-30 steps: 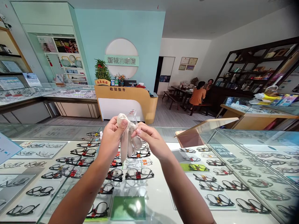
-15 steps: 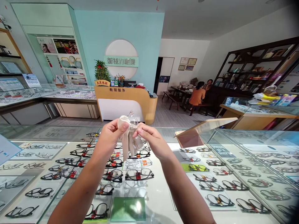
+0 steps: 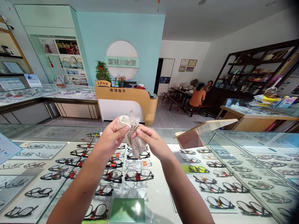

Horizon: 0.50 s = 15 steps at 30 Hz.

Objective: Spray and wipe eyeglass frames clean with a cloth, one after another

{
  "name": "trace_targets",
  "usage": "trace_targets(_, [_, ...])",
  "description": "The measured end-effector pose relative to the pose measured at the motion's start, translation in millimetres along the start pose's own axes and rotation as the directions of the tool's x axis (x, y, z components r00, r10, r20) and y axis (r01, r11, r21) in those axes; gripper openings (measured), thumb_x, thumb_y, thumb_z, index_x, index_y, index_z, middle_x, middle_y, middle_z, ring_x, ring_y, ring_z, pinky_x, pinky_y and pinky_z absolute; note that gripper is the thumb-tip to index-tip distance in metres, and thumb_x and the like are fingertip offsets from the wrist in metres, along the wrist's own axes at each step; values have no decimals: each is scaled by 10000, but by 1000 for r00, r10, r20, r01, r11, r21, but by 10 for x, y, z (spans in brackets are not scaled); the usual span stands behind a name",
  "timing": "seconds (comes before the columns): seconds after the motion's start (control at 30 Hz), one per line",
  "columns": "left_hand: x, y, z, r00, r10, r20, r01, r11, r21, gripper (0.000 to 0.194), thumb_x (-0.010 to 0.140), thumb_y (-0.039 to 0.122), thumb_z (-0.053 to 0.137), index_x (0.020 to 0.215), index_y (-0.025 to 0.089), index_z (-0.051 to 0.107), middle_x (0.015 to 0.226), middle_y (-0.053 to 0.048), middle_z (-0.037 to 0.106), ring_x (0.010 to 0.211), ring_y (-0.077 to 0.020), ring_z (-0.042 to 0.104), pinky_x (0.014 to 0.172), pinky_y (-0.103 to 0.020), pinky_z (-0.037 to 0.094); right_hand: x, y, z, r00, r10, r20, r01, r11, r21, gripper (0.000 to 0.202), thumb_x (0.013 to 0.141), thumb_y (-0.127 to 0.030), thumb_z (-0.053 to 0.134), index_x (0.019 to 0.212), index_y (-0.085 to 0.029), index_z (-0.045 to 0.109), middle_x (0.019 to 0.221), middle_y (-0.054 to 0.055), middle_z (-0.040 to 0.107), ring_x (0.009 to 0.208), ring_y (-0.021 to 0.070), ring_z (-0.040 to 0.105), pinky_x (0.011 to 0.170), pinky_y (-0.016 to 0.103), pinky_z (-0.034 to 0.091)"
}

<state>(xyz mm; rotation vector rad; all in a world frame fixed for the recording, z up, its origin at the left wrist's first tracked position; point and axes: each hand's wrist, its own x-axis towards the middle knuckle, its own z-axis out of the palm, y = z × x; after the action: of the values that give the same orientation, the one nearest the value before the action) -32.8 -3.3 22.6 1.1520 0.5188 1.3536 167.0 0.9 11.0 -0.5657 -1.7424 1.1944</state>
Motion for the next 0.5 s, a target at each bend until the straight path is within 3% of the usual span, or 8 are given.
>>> trace_targets(0.17, [-26,-18,28,999,40,-37,-39,998,44,564,744,390,1043,1200,175,790,1073,-67,843,941,-175,754,880,-261,587,13,8,28,998,-54,10,54,998,30,486,1034,-686,690,922,-217,748,953,18,639,900,194,578,882,339,431])
trace_targets(0.27, [-49,-24,-3,996,65,-61,-54,986,159,548,727,420,1049,1169,201,808,1021,-40,837,916,-181,743,860,-267,578,7,-11,39,998,-64,5,64,998,20,487,1042,-687,678,922,-220,747,936,12,628,881,187,566,866,333,432])
trace_targets(0.37, [-63,-15,-50,996,68,-57,-48,953,298,435,719,440,1047,999,180,838,932,-38,820,909,-202,729,862,-285,565,-9,-25,37,997,-74,6,74,997,1,487,1046,-684,672,918,-221,748,940,18,633,903,195,568,887,337,436])
trace_targets(0.5, [-53,-10,-39,999,29,-36,-19,965,262,423,700,489,1045,871,167,831,851,-44,801,867,-213,713,873,-320,561,-26,-24,28,999,-52,6,52,999,0,483,1038,-682,683,918,-221,761,957,24,611,911,202,574,879,338,445])
